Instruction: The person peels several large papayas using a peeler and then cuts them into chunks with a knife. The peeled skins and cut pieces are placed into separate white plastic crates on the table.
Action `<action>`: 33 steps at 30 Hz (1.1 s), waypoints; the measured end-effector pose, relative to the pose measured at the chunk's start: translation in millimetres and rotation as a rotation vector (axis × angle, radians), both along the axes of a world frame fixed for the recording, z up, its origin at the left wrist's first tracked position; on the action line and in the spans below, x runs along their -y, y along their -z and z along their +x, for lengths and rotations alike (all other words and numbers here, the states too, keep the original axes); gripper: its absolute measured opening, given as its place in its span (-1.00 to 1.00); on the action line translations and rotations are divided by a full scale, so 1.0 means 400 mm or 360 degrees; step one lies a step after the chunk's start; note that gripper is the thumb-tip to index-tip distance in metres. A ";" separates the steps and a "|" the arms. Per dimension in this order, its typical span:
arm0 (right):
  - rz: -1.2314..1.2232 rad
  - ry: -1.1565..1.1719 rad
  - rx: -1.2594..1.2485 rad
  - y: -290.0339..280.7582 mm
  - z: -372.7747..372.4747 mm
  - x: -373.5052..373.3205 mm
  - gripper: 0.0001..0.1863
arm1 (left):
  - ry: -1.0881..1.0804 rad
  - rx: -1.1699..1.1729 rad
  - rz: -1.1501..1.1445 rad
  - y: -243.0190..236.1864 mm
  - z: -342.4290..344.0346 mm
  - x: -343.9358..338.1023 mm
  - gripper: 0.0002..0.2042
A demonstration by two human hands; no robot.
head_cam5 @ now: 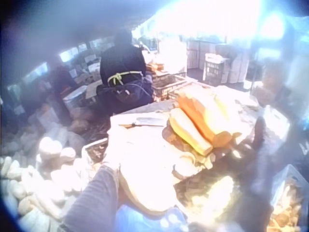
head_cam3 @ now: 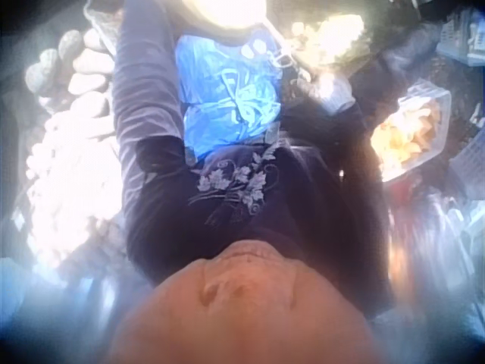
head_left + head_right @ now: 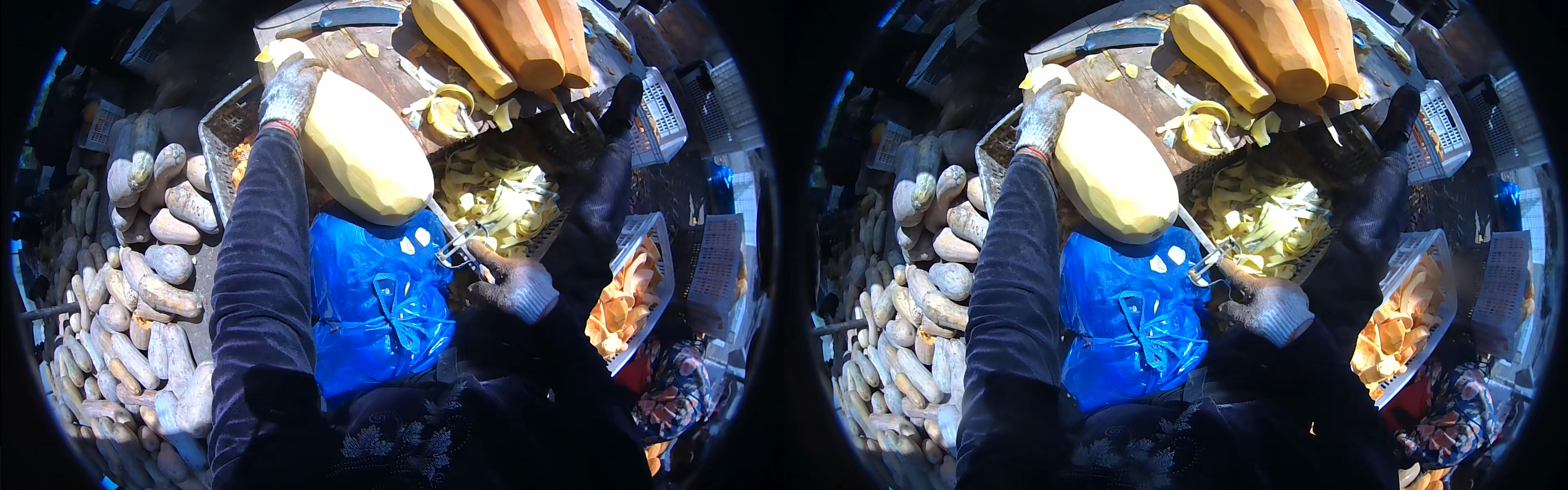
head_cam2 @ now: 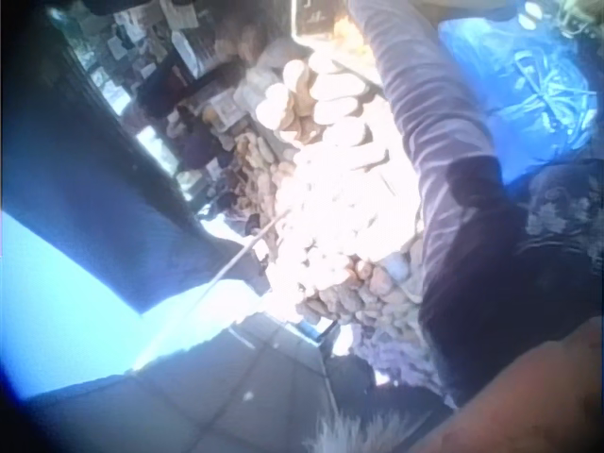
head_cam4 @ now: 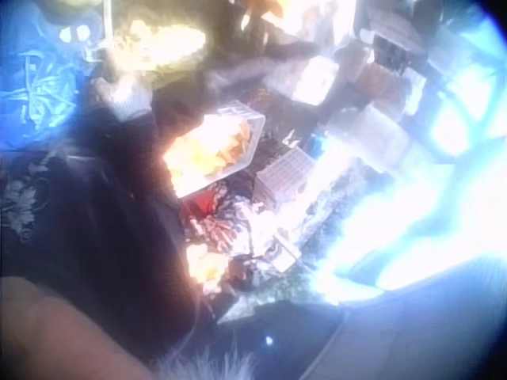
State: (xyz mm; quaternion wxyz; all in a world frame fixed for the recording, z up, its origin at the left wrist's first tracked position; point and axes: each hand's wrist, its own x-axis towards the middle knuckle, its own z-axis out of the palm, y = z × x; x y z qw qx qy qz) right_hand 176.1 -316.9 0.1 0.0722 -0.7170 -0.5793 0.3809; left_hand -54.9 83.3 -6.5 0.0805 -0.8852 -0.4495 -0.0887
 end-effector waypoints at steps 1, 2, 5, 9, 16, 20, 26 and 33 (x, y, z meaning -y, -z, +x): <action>-0.0368 0.0338 -0.0119 0.044 0.016 0.056 -0.14 | -0.0004 0.0195 -0.0083 0.034 -0.007 -0.017 -0.67; -0.0103 0.0901 -0.1067 0.118 0.026 0.128 -0.17 | -0.0011 0.0370 -0.0141 0.052 -0.013 -0.034 -0.67; 0.0158 0.0940 -0.1279 0.089 0.018 0.046 -0.20 | 0.0069 0.0341 -0.0131 0.027 0.008 -0.001 -0.69; 0.0456 0.0696 -0.1350 0.020 -0.082 -0.168 -0.25 | 0.0292 -0.0026 0.0073 0.067 -0.043 -0.095 -0.69; 0.0369 0.0583 -0.0735 0.273 -0.059 0.029 -0.16 | 0.0096 0.0406 -0.0242 0.087 -0.043 -0.113 -0.65; 0.0695 0.1549 -0.1915 0.126 -0.051 -0.166 -0.26 | 0.0021 0.0419 -0.0039 0.051 -0.017 -0.035 -0.68; 0.0995 0.1802 -0.2035 0.205 -0.112 -0.384 -0.32 | -0.0254 0.1003 -0.0318 0.079 -0.031 0.014 -0.73; 0.1349 0.1320 -0.1381 0.146 -0.089 -0.368 -0.23 | -0.0164 0.1524 -0.0467 0.152 -0.096 0.055 -0.70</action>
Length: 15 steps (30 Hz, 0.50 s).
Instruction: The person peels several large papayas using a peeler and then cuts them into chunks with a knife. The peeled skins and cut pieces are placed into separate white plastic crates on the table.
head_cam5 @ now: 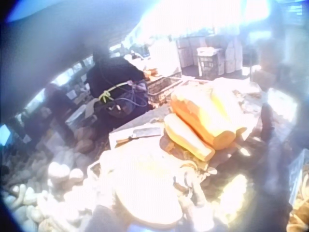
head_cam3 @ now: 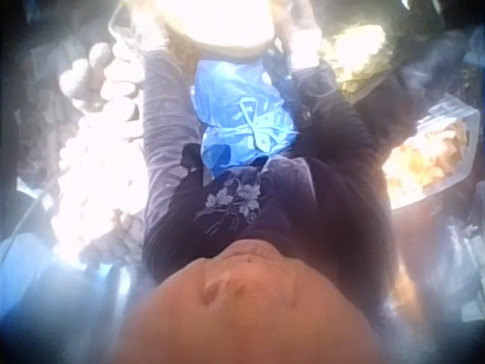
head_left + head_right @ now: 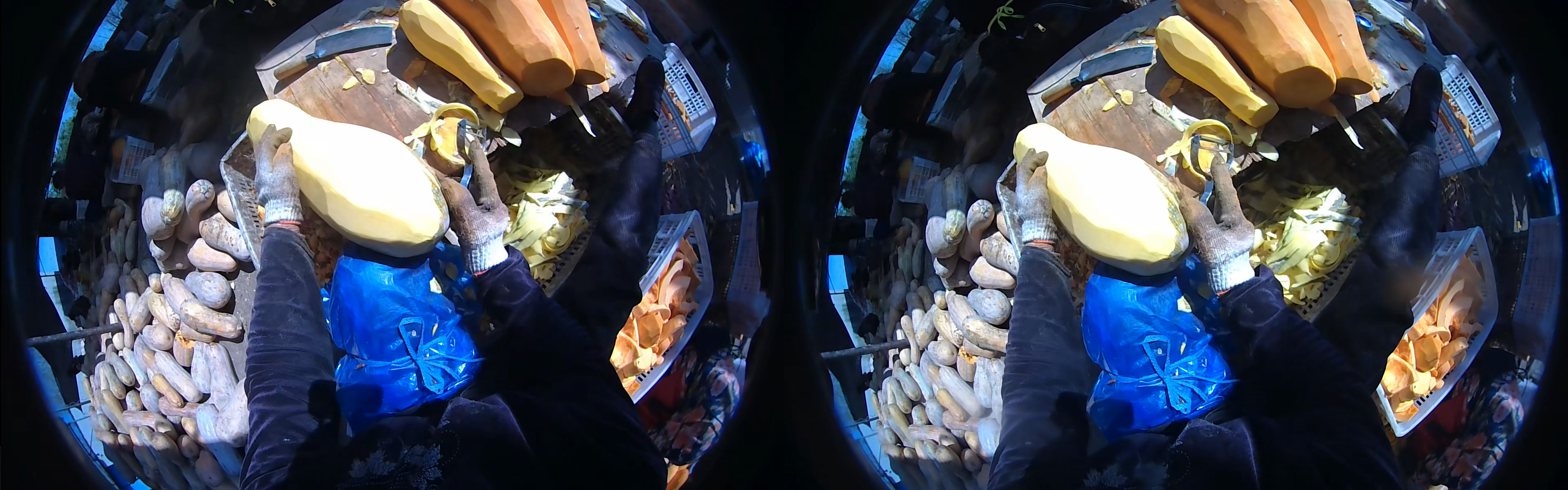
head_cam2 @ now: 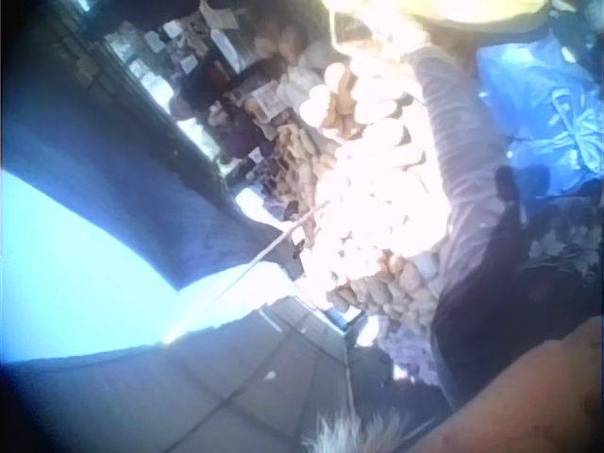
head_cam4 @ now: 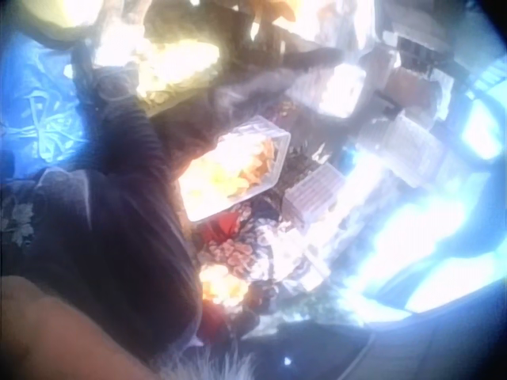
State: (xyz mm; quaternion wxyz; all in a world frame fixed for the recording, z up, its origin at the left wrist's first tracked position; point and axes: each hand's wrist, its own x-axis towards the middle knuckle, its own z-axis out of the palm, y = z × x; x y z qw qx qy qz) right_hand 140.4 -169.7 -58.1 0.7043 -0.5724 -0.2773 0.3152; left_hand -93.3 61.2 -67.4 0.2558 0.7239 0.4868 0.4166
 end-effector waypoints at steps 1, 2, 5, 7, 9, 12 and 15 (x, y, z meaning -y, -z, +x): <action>-0.0014 -0.0048 0.0023 -0.005 0.007 0.008 -0.23 | 0.0103 -0.0112 -0.0004 -0.059 0.013 0.003 -0.70; 0.0029 -0.0147 -0.0194 0.006 0.024 0.015 -0.23 | 0.0179 -0.0068 -0.0260 -0.111 0.062 0.014 -0.70; -0.0461 -0.0473 0.0047 -0.087 0.072 0.025 -0.33 | 0.0270 -0.1296 0.0254 -0.171 0.123 0.020 -0.76; -0.0654 -0.0814 -0.0040 -0.155 0.116 0.000 -0.38 | 0.0455 -0.1436 0.0433 -0.216 0.106 0.019 -0.72; -0.0767 -0.1115 -0.0262 -0.204 0.159 -0.034 -0.47 | 0.0510 -0.1329 0.0688 -0.186 0.082 0.005 -0.70; -0.0237 -0.1557 0.0688 -0.100 0.203 -0.097 -0.62 | 0.0495 -0.1063 0.0359 -0.171 0.108 -0.004 -0.78; -0.0237 -0.1539 0.0837 -0.078 0.191 -0.046 -0.53 | 0.0536 -0.1158 0.0565 -0.147 0.089 -0.006 -0.74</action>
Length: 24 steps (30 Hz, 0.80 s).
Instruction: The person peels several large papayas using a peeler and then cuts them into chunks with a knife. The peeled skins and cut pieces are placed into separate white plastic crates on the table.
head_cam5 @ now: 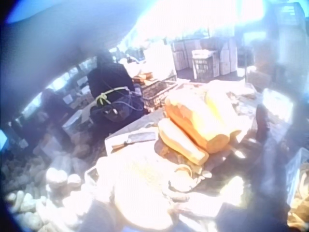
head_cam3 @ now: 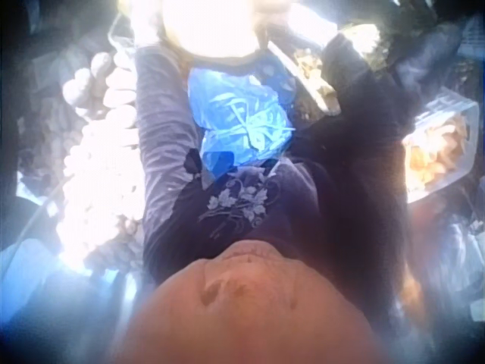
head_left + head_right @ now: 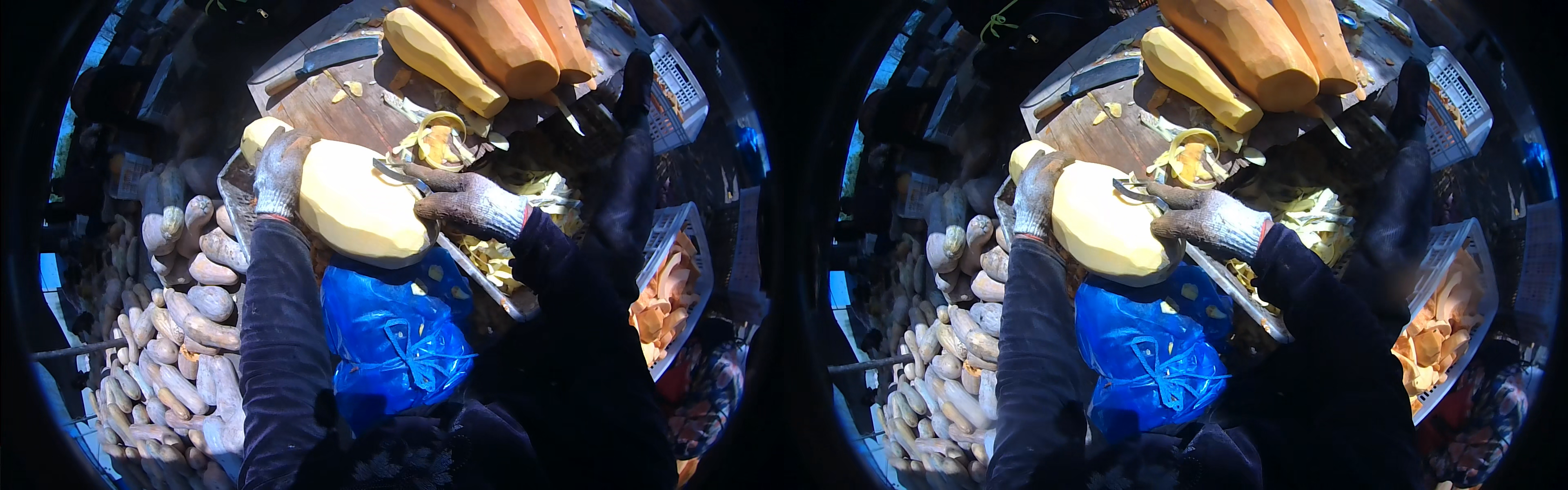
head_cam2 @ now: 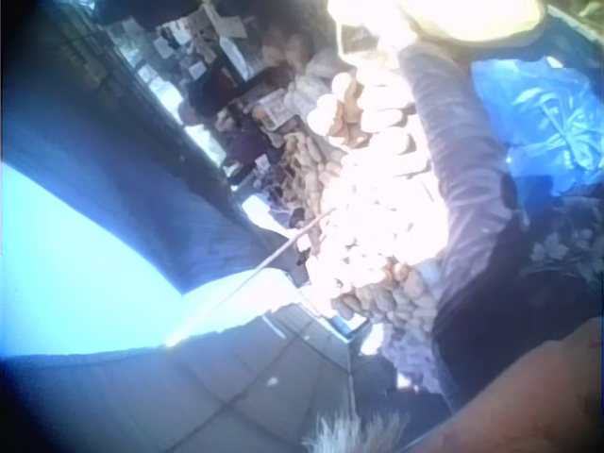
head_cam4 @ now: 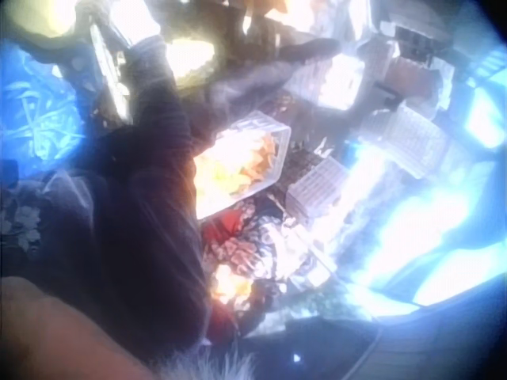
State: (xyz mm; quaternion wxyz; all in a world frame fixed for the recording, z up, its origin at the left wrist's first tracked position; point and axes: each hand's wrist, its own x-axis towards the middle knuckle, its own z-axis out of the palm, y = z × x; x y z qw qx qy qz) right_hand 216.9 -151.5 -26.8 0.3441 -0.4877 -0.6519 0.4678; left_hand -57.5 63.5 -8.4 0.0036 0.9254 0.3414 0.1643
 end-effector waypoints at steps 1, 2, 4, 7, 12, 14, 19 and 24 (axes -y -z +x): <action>-0.0680 0.0226 -0.0152 -0.060 -0.035 0.052 -0.43 | -0.0017 0.0028 0.0028 -0.004 -0.031 0.012 -0.73; -0.0856 0.0260 -0.0181 -0.080 -0.028 0.115 -0.39 | 0.0011 0.0095 0.0041 -0.001 -0.032 0.016 -0.72; -0.0854 -0.0032 -0.0208 -0.062 -0.002 0.225 -0.29 | -0.0004 0.0222 -0.0017 0.007 -0.051 0.019 -0.73; -0.0914 0.0011 -0.0194 -0.073 0.007 0.248 -0.21 | 0.0013 0.0334 -0.0060 0.015 -0.038 0.014 -0.73; -0.0395 0.0284 0.0018 -0.087 0.020 -0.029 -0.31 | 0.0031 0.0118 0.0035 0.019 -0.038 -0.015 -0.73; -0.0317 0.0175 -0.0020 -0.084 0.009 -0.031 -0.29 | -0.0051 0.0053 -0.0028 0.018 -0.016 -0.018 -0.73; -0.0444 0.0191 -0.0079 -0.024 -0.013 0.266 -0.20 | -0.0088 -0.0162 0.0092 -0.023 -0.024 0.020 -0.71; -0.0113 0.0539 -0.0097 -0.061 -0.033 0.295 -0.21 | -0.0053 -0.0098 0.0078 0.024 -0.036 -0.026 -0.70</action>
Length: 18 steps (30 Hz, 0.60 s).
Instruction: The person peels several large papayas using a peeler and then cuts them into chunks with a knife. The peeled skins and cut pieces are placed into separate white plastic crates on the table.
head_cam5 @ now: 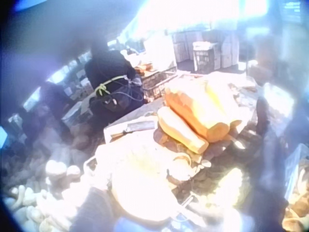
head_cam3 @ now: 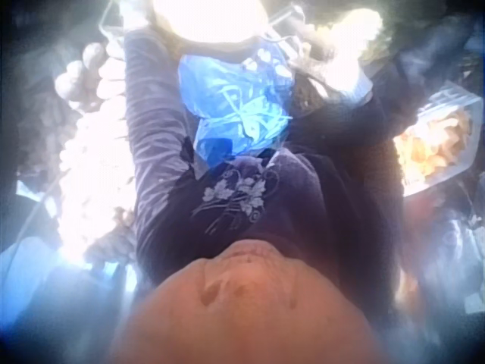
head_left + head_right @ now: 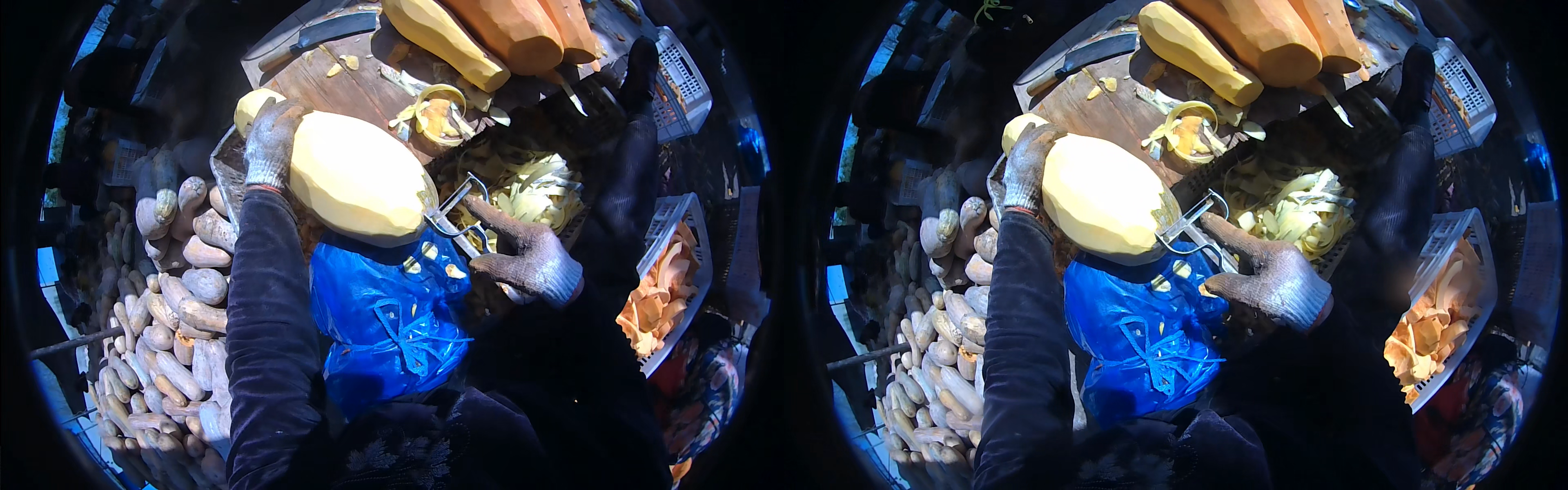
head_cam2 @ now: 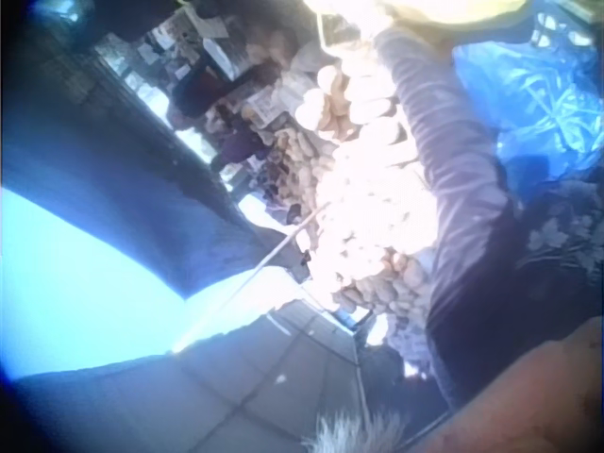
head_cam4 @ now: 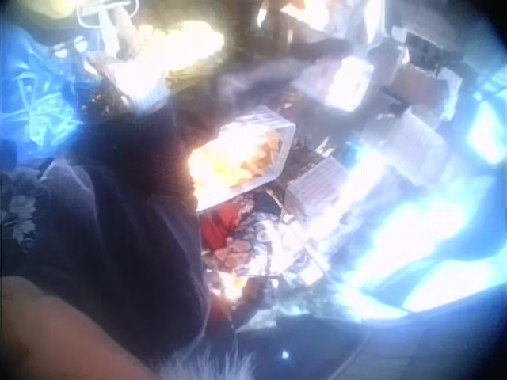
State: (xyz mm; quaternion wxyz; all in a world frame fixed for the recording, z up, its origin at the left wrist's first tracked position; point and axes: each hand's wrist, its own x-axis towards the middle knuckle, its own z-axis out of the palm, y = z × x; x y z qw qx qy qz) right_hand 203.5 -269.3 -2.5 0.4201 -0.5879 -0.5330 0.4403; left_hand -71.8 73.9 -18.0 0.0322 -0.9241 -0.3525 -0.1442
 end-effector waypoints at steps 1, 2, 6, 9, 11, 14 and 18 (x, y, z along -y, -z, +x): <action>-0.0308 0.0013 -0.0076 -0.076 -0.009 -0.074 -0.23 | -0.0022 -0.0050 0.0016 0.002 -0.004 0.000 -0.70; -0.0336 -0.0069 0.0372 -0.121 -0.012 -0.146 -0.26 | -0.0036 -0.0090 0.0025 -0.005 0.001 0.001 -0.70; -0.0285 -0.0483 0.0786 -0.174 -0.039 -0.291 -0.31 | 0.0005 -0.0141 0.0115 -0.031 0.049 0.026 -0.72; -0.0498 -0.0358 0.0854 -0.132 -0.059 -0.141 -0.29 | -0.0174 -0.0218 -0.0071 -0.075 0.044 0.071 -0.72; -0.0475 -0.0270 0.0516 -0.052 -0.030 0.013 -0.28 | -0.0089 -0.0019 -0.0009 -0.049 0.017 0.048 -0.71; -0.0432 -0.0263 0.0490 0.074 -0.034 0.145 -0.19 | -0.0002 -0.0004 -0.0025 -0.029 0.036 0.030 -0.69; -0.0549 0.0208 -0.0464 -0.049 -0.059 -0.035 -0.24 | -0.0068 0.0129 -0.0177 -0.017 0.013 0.012 -0.73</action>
